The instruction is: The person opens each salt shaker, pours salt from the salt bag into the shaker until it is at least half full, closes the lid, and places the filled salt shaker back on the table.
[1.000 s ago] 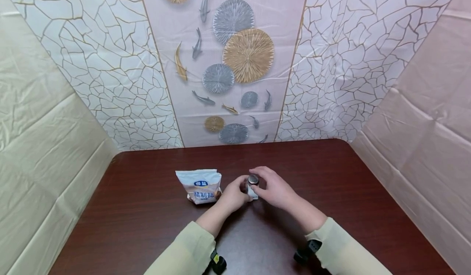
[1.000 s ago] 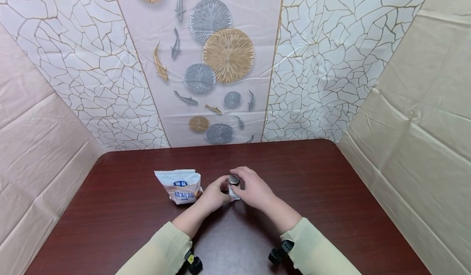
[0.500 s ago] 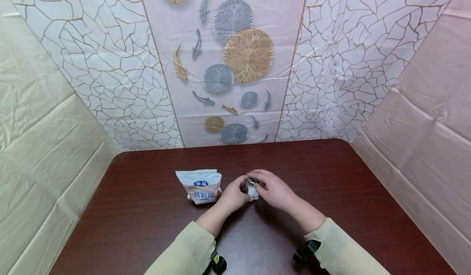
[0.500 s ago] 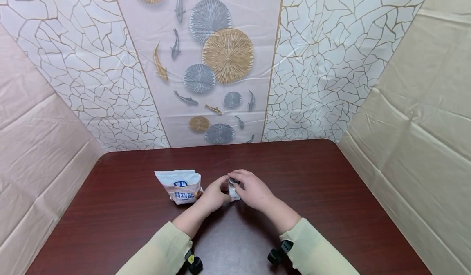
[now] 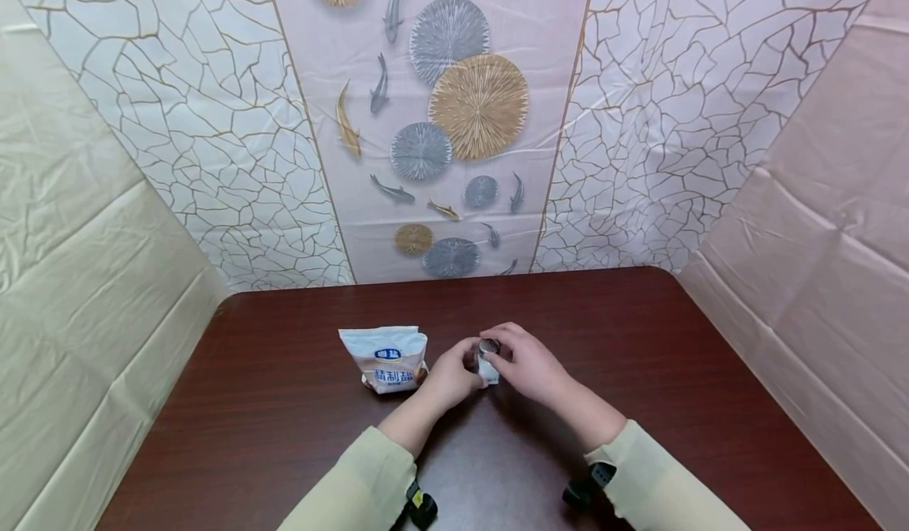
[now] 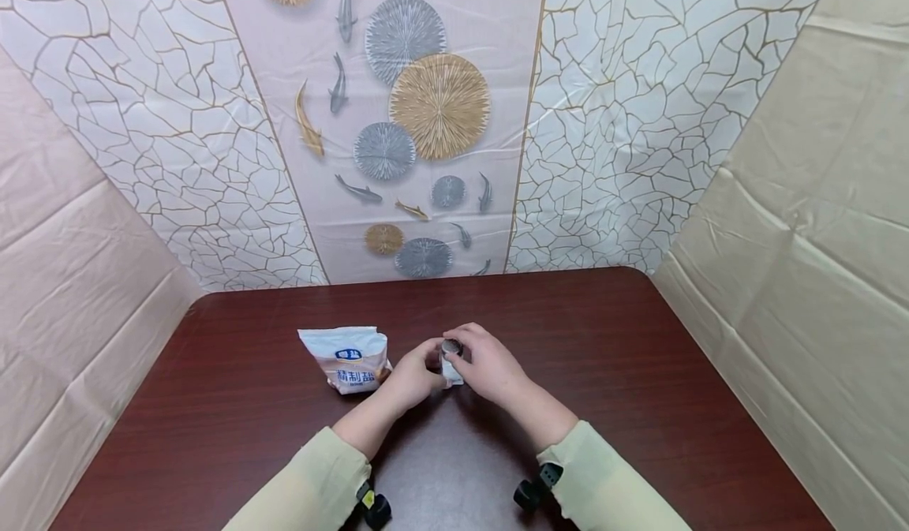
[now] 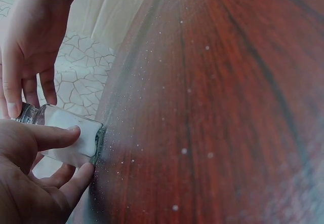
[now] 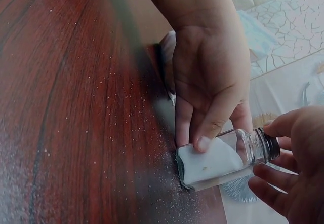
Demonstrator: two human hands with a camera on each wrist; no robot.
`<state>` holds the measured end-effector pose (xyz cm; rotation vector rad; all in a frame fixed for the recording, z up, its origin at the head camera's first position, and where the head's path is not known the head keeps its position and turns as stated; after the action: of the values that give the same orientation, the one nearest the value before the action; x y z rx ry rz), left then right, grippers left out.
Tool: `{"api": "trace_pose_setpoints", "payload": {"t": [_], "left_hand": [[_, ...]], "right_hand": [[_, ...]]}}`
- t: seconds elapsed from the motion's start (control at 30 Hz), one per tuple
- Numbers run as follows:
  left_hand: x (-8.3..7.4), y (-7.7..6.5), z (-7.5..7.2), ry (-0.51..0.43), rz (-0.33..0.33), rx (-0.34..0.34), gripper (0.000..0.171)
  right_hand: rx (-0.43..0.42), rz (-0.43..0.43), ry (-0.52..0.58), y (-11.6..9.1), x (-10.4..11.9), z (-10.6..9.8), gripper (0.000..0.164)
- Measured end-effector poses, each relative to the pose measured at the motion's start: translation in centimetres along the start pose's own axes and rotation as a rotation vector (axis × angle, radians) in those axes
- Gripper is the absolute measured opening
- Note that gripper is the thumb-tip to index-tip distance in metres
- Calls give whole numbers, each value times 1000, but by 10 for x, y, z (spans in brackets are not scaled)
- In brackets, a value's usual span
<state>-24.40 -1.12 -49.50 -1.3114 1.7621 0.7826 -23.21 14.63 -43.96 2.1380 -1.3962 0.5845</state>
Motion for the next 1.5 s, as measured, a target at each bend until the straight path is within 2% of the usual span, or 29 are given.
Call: {"api": "trace_pose_setpoints", "payload": {"t": [0.53,0.97,1.33,1.5], "left_hand": [[0,1,0,-10,-1,3,63],[-1,-2,0,-31,-4,-7,63],[-2,-1,2,-24,9,-12,66],[-1,-1,2,-26,13,-12,65]], "right_hand": [[-30,154,54,5,0,4,26],[-60,233,38,6,0,9,28],[-64,289,7,7,-2,12,40],[-60,295,35,5,-5,12,58]]}}
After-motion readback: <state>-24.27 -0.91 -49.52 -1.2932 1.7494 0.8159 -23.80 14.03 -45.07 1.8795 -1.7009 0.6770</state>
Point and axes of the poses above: each hand's wrist, its own y-axis towards the middle knuckle, its own z-axis out of the palm, x = y × z, the point moved 2 cm from there along y, towards the middle knuckle, and after that the axes turned 4 degrees about z, right-handed, at the moved point
